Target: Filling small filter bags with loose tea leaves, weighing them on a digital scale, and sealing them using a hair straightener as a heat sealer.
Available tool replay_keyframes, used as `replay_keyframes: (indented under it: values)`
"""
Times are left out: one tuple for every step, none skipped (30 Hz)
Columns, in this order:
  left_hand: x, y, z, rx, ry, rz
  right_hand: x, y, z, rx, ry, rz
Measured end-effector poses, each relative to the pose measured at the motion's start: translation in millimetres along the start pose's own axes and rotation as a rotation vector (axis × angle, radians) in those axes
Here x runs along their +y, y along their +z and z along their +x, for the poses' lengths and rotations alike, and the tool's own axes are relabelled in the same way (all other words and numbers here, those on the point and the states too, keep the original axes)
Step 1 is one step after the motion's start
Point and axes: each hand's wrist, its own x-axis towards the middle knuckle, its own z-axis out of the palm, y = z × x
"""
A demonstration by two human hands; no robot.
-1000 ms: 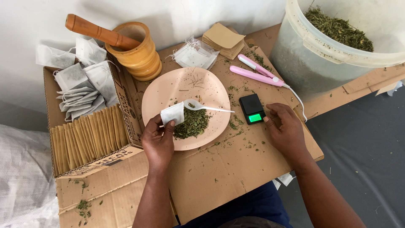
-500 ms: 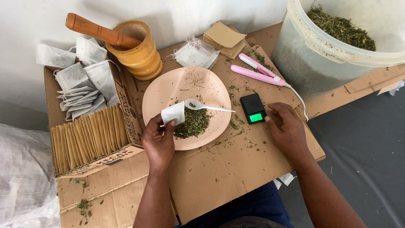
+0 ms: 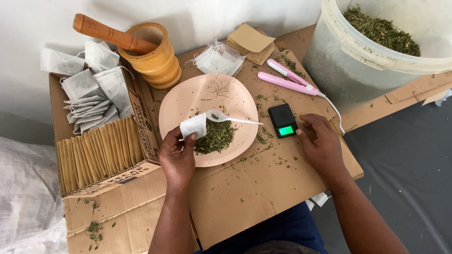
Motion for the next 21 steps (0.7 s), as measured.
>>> replay_keyframes:
  values:
    - [1,0,0,0.0,0.0,0.0,-1,0,0,-0.001,0.0,0.0]
    - [2,0,1,0.0,0.0,-0.002,-2,0,0,-0.002,0.01,0.003]
    - [2,0,1,-0.002,0.0,-0.006,-3,-1,0,-0.003,0.021,0.006]
    - [2,0,1,-0.002,-0.001,-0.006,-4,-1,0,-0.003,0.022,0.006]
    - [1,0,1,0.0,0.004,0.003,-4,-2,0,-0.005,0.023,0.002]
    - [0,-1,0,0.003,0.01,0.011,-5,-2,-1,-0.006,0.025,-0.002]
    - [1,-1,0,0.003,0.009,0.012,-5,-2,0,-0.007,0.025,-0.002]
    - [1,-1,1,0.001,0.008,0.012,-5,-2,0,-0.012,0.038,0.001]
    - [2,-1,1,0.0,0.007,0.012,-6,-3,1,-0.017,0.05,0.003]
    - [2,-1,1,0.0,0.008,0.012,-5,-2,1,-0.017,0.05,0.003]
    - [2,-1,1,-0.003,0.011,0.004,-5,-2,1,-0.009,0.038,0.006]
    - [2,-1,1,-0.007,0.015,-0.005,-4,-1,1,-0.002,0.026,0.008]
    - [1,-1,1,-0.007,0.014,-0.005,-4,-1,1,-0.002,0.026,0.008]
    - [0,-1,0,-0.008,0.016,-0.005,-3,-1,0,-0.001,0.025,0.011]
    - [-1,-2,0,-0.01,0.019,-0.006,-3,-1,0,0.002,0.025,0.013]
    - [0,-1,0,-0.012,0.018,-0.007,-3,0,0,0.003,0.027,0.012]
    - [0,-1,-1,-0.012,0.02,-0.019,-2,0,0,0.056,-0.012,0.061]
    - [1,-1,-2,-0.012,0.021,-0.031,-3,0,0,0.109,-0.05,0.111]
    - [11,2,-5,-0.006,0.025,-0.031,-2,2,-1,0.107,-0.057,0.113]
    - [20,5,-8,-0.004,-0.004,-0.065,-1,5,-2,0.13,-0.125,0.095]
    - [29,10,-9,-0.002,-0.029,-0.101,0,7,0,0.157,-0.195,0.076]
